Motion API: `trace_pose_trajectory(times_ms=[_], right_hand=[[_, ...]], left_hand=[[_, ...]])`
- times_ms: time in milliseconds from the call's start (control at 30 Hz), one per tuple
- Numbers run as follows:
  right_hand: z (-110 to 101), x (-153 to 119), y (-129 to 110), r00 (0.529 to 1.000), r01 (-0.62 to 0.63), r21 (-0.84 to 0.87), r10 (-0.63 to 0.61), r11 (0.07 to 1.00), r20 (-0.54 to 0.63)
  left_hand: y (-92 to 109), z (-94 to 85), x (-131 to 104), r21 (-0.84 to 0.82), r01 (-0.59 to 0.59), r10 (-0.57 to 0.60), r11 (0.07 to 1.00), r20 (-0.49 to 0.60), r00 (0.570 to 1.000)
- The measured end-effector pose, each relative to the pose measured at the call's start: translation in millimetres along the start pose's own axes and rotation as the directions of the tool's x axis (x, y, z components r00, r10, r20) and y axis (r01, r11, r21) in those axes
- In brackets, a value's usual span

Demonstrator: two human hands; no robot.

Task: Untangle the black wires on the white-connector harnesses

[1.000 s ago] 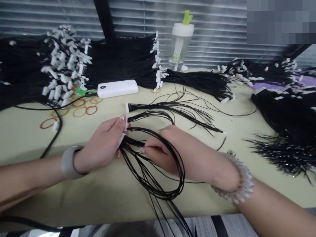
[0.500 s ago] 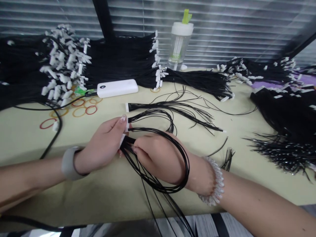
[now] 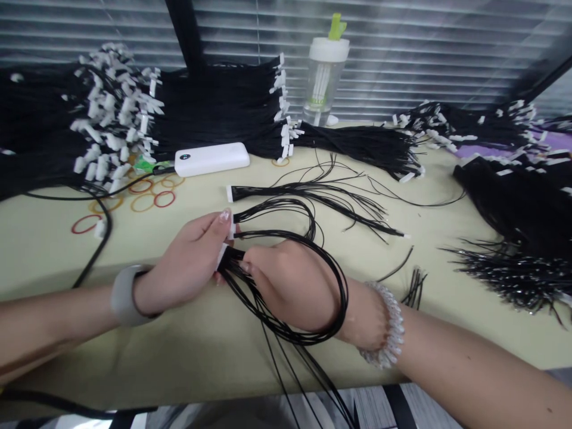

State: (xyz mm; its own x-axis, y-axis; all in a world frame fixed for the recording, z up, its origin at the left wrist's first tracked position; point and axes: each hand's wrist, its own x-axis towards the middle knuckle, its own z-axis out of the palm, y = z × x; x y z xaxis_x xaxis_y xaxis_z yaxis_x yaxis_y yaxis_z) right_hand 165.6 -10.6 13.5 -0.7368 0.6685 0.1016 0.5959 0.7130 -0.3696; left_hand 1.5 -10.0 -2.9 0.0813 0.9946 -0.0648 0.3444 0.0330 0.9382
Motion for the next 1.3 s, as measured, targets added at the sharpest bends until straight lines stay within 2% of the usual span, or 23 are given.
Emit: trace_pose_trajectory(times_ms=[133, 267, 400, 467, 500, 533, 567, 633, 700, 733, 767, 800, 867, 933, 967, 1000, 1033, 1133, 1167, 1233, 1300], right_hand=[[2.5, 0.8, -0.9, 1.000, -0.004, 0.012, 0.004, 1.000, -0.010], [2.4, 1.2, 1.6, 0.998, 0.008, -0.115, -0.014, 0.993, -0.056], [-21.5, -2.5, 16.1, 0.999, -0.032, -0.178, 0.025, 0.984, -0.041], [-39.6, -5.8, 27.1, 0.994, -0.111, -0.142, 0.108, 0.984, -0.028], [-47.9, -7.3, 32.9, 0.976, -0.197, -0.126, 0.183, 0.972, -0.116], [-54.9, -8.8, 38.7, 0.953, -0.262, -0.109, 0.239, 0.959, -0.188], [-60.2, -9.9, 44.2, 0.909, -0.328, -0.073, 0.294, 0.942, -0.295], [-66.8, -11.3, 53.7, 0.775, -0.382, 0.051, 0.350, 0.923, -0.527], [-70.7, -11.5, 60.5, 0.593, -0.294, 0.224, 0.361, 0.929, -0.720], [-72.9, -11.3, 62.6, 0.525, -0.200, 0.306, 0.365, 0.931, -0.769], [-75.5, -10.9, 64.0, 0.479, -0.096, 0.385, 0.381, 0.918, -0.791], [-78.6, -10.4, 64.4, 0.451, 0.001, 0.462, 0.412, 0.887, -0.792], [-84.5, -9.4, 62.6, 0.427, 0.117, 0.611, 0.516, 0.783, -0.743], [-86.4, -8.3, 57.3, 0.394, 0.128, 0.686, 0.598, 0.716, -0.698], [-84.7, -7.6, 53.5, 0.388, 0.108, 0.690, 0.608, 0.716, -0.692], [-81.0, -7.0, 49.1, 0.417, 0.069, 0.678, 0.596, 0.732, -0.686], [-75.6, -6.2, 44.3, 0.476, 0.021, 0.643, 0.558, 0.765, -0.680], [-53.3, -3.7, 30.1, 0.754, -0.117, 0.437, 0.366, 0.892, -0.545], [-45.7, -2.8, 26.2, 0.822, -0.134, 0.330, 0.291, 0.934, -0.489], [-33.3, -1.0, 20.9, 0.903, -0.096, 0.112, 0.134, 0.989, -0.409], [-25.6, 0.4, 18.6, 0.933, -0.030, -0.030, 0.017, 0.999, -0.360]], left_hand=[[1.7, -0.4, -0.3, 0.000, 0.006, -0.006, 1.000, -0.005, 1.000], [2.5, -0.6, -0.5, 0.006, 0.005, -0.005, 1.000, 0.003, 1.000], [1.6, -0.3, -0.7, -0.014, 0.024, -0.024, 1.000, 0.007, 1.000], [0.4, -0.1, -0.7, -0.027, 0.026, -0.026, 0.999, 0.016, 1.000], [-0.3, -0.1, -0.6, -0.033, 0.025, -0.025, 0.999, 0.016, 1.000], [-1.0, -0.1, -0.5, -0.037, 0.026, -0.026, 0.999, 0.016, 1.000], [-1.6, -0.1, -0.5, -0.038, 0.026, -0.026, 0.999, 0.012, 1.000], [-2.5, -0.2, -0.5, -0.034, 0.023, -0.022, 0.999, 0.005, 1.000], [-2.6, -0.4, -0.7, -0.031, 0.016, -0.016, 0.999, 0.008, 1.000], [-2.4, -0.4, -0.9, -0.031, 0.016, -0.016, 0.999, 0.014, 1.000], [-2.1, -0.3, -1.1, -0.032, 0.019, -0.018, 0.999, 0.019, 1.000], [-1.7, -0.3, -1.3, -0.035, 0.024, -0.023, 0.999, 0.025, 0.999], [-1.0, -0.1, -1.9, -0.041, 0.035, -0.034, 0.999, 0.032, 0.999], [-0.7, 0.0, -2.3, -0.047, 0.037, -0.035, 0.998, 0.042, 0.998], [-0.7, 0.0, -2.4, -0.049, 0.035, -0.032, 0.998, 0.047, 0.998], [-0.8, 0.0, -2.5, -0.052, 0.031, -0.029, 0.998, 0.052, 0.998], [-1.0, -0.1, -2.5, -0.053, 0.029, -0.026, 0.998, 0.054, 0.998], [-1.3, -0.2, -2.5, -0.051, 0.033, -0.030, 0.998, 0.053, 0.998], [-1.2, -0.2, -2.5, -0.050, 0.037, -0.035, 0.998, 0.051, 0.998], [-0.8, -0.2, -2.6, -0.046, 0.043, -0.040, 0.998, 0.053, 0.998], [-0.3, -0.2, -2.7, -0.038, 0.041, -0.039, 0.998, 0.058, 0.998]])
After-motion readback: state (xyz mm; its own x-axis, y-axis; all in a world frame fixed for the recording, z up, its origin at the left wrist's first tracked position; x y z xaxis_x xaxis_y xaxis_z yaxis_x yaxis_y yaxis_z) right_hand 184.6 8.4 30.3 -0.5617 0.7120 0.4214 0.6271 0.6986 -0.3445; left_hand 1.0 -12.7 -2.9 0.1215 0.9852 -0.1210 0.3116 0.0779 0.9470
